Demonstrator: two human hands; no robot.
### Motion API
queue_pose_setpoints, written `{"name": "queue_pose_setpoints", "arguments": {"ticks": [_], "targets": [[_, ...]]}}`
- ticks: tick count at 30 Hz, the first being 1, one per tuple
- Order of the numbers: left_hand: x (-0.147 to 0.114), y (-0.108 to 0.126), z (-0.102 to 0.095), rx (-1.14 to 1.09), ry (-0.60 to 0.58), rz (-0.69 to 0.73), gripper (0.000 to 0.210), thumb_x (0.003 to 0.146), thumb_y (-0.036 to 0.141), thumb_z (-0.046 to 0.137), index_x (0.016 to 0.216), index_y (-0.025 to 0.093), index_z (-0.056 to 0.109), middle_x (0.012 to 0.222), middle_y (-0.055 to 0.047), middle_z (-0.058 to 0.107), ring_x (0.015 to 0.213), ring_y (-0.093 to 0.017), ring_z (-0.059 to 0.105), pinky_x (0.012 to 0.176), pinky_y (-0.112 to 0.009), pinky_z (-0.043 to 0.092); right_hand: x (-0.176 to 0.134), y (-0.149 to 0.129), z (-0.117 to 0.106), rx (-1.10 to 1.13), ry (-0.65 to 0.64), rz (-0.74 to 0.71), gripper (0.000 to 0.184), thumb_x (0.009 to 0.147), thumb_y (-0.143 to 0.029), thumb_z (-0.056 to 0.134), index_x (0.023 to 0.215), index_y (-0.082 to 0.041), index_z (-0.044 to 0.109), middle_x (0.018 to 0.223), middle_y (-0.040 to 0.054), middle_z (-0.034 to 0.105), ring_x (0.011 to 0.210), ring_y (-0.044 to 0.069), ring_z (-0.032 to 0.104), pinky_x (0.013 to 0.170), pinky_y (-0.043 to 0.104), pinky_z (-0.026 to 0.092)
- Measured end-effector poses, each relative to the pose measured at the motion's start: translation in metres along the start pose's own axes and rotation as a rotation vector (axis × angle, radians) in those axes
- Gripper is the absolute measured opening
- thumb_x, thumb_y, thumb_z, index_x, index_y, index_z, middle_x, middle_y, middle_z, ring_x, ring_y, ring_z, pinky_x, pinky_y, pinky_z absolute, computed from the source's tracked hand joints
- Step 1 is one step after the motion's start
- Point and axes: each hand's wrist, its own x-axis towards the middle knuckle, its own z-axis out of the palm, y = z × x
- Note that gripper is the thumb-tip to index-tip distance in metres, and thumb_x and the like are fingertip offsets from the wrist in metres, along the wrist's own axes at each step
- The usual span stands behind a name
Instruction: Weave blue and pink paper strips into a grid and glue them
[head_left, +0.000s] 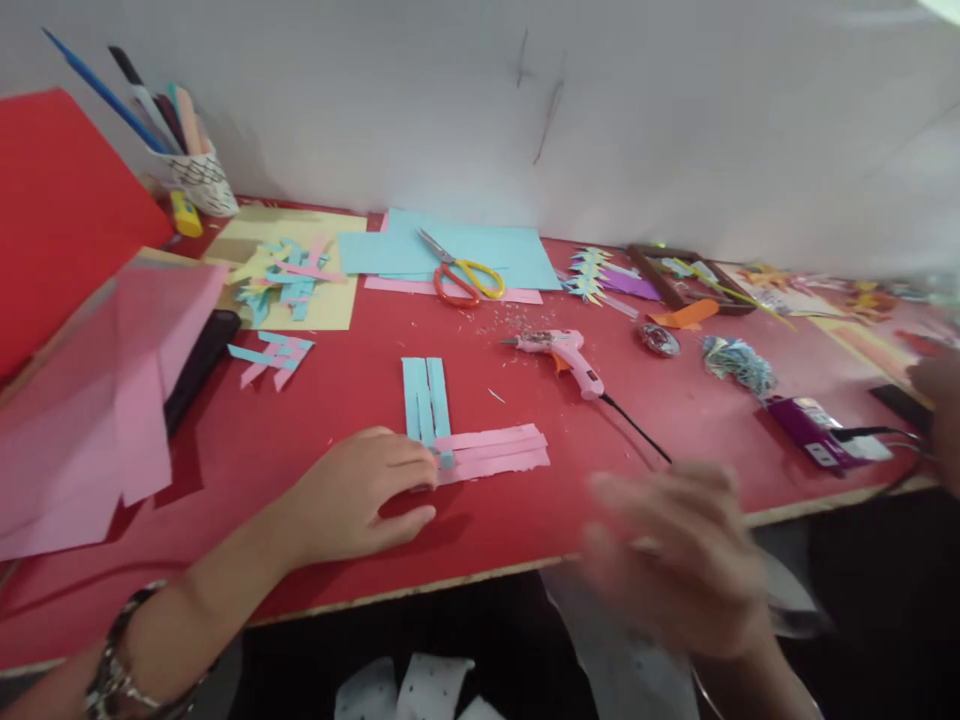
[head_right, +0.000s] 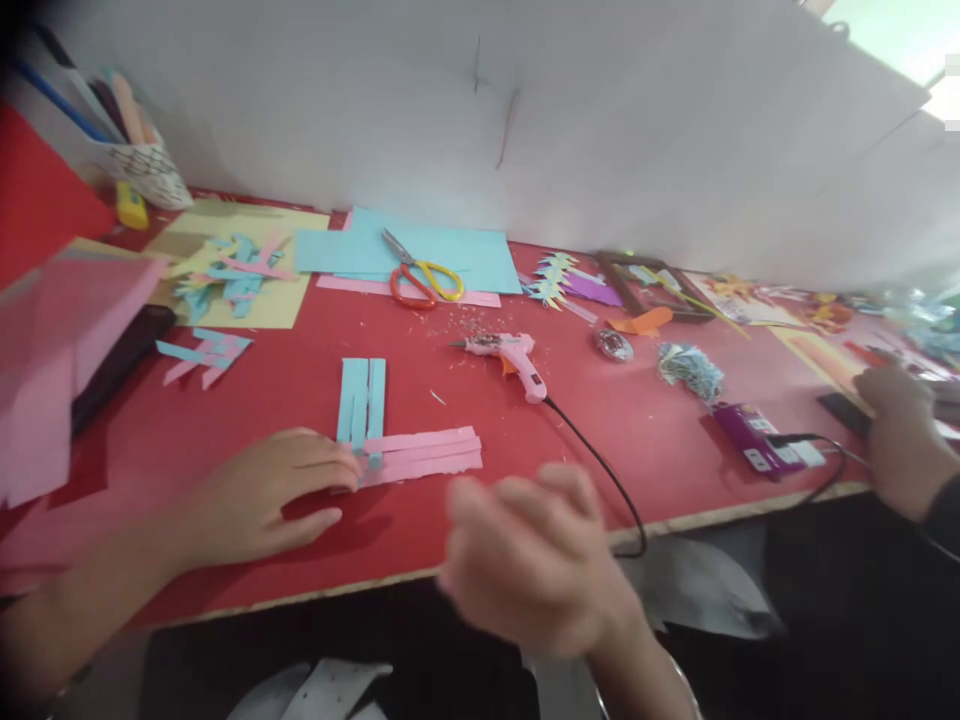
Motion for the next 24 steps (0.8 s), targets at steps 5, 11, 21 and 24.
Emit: {"name": "queue_pose_setpoints", "arguments": {"ticks": [5,11,21,24], "targets": [[0.0,0.002,-0.001,-0.028,0.034,0.021,0.021,0.084,0.031,0.04,0.082,0.022,0.058,0.091,-0.002,0.067,0.08,-0.017,0.06,0.072,-0.029,0.042,0.031,-0.027,0.028,-0.057,0.197,-0.542,0.018,0.076,-0.021,0.06,0.067,-0.037,0.062,0.097,-0.0224,0.065,0.101,0.003,0.054,0.063,0.015,0.045],[0.002,0.007,-0.006,-0.074,0.074,-0.015,0.021,0.083,0.029,0.039,0.079,0.023,0.059,0.087,-0.001,0.068,0.079,-0.017,0.061,0.07,-0.029,0.044,0.04,-0.026,0.035,0.116,0.183,-0.596,0.018,0.074,-0.019,0.063,0.069,-0.036,0.06,0.098,-0.0207,0.064,0.102,0.003,0.054,0.069,0.013,0.045],[0.0,0.005,-0.005,0.002,0.013,-0.011,0.021,0.082,0.022,0.04,0.079,0.021,0.061,0.091,-0.003,0.068,0.078,-0.016,0.061,0.071,-0.029,0.044,0.0,0.022,0.035,-0.12,0.66,0.489,0.017,0.083,-0.013,0.041,0.084,-0.023,0.055,0.064,0.0005,0.053,0.049,0.013,0.047,0.048,0.027,0.035],[0.001,0.005,-0.004,0.001,0.017,0.002,0.022,0.082,0.021,0.039,0.077,0.02,0.06,0.089,-0.003,0.068,0.078,-0.017,0.061,0.071,-0.029,0.044,-0.008,0.021,0.036,-0.085,0.496,0.492,0.019,0.083,-0.011,0.039,0.082,-0.022,0.054,0.061,-0.0006,0.053,0.046,0.012,0.047,0.046,0.026,0.035]]}}
